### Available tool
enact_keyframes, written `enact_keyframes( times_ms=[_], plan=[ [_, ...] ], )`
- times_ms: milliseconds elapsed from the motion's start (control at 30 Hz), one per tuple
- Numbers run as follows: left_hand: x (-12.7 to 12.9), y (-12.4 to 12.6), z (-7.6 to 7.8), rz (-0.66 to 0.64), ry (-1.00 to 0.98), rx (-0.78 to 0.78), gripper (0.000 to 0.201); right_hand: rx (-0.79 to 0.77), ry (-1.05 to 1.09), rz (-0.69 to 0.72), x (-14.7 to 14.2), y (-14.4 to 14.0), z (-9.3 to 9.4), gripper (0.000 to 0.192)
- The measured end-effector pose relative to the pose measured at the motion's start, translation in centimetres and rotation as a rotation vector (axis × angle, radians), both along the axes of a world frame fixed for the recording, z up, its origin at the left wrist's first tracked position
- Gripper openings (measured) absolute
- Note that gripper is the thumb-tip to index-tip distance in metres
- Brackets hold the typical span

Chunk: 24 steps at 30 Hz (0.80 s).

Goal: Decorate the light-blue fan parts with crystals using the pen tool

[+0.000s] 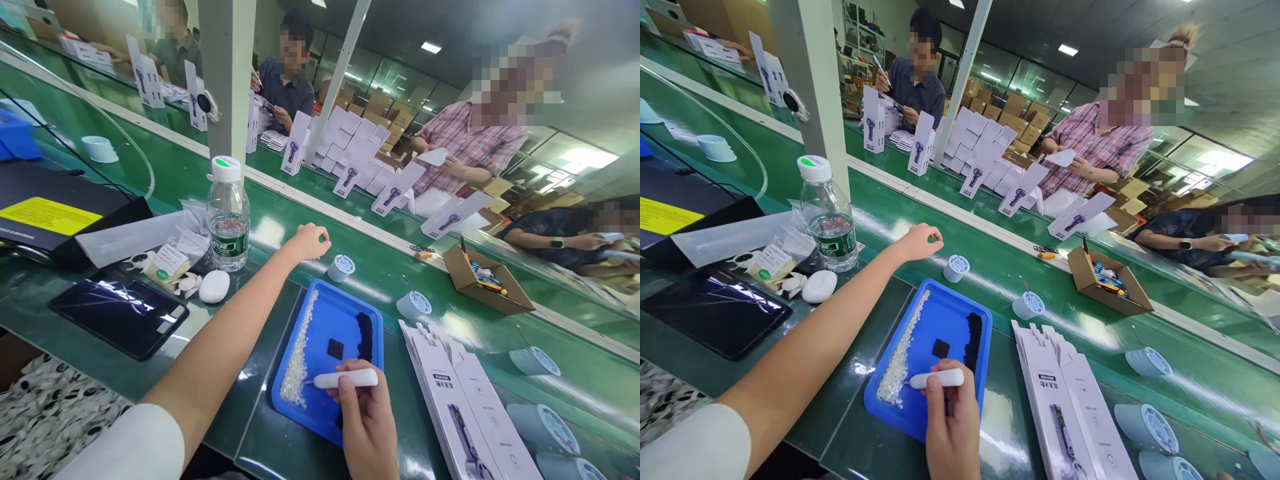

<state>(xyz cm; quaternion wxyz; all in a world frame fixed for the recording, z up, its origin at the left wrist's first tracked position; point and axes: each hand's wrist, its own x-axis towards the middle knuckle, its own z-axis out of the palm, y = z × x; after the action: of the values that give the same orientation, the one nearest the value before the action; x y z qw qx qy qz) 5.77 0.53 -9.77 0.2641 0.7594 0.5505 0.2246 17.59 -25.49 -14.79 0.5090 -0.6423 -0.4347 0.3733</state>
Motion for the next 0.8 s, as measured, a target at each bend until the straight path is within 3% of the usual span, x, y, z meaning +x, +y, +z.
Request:
enact_keyframes(
  times_ms=[233,433,800],
  plan=[
    [-0.2,0.0,-0.1,0.014,0.011,0.001,0.022,0.106,-0.164,-0.010,0.6,-0.1,-0.1,0.028],
    [-0.3,0.3,-0.3,0.036,0.021,0.009,0.022,0.220,-0.270,-0.258,2.7,-1.0,-0.6,0.026],
    [-0.1,1.1,-1.2,0.042,0.038,0.026,0.021,0.206,-0.262,-0.198,2.5,-1.4,-0.9,0.022]
  ],
)
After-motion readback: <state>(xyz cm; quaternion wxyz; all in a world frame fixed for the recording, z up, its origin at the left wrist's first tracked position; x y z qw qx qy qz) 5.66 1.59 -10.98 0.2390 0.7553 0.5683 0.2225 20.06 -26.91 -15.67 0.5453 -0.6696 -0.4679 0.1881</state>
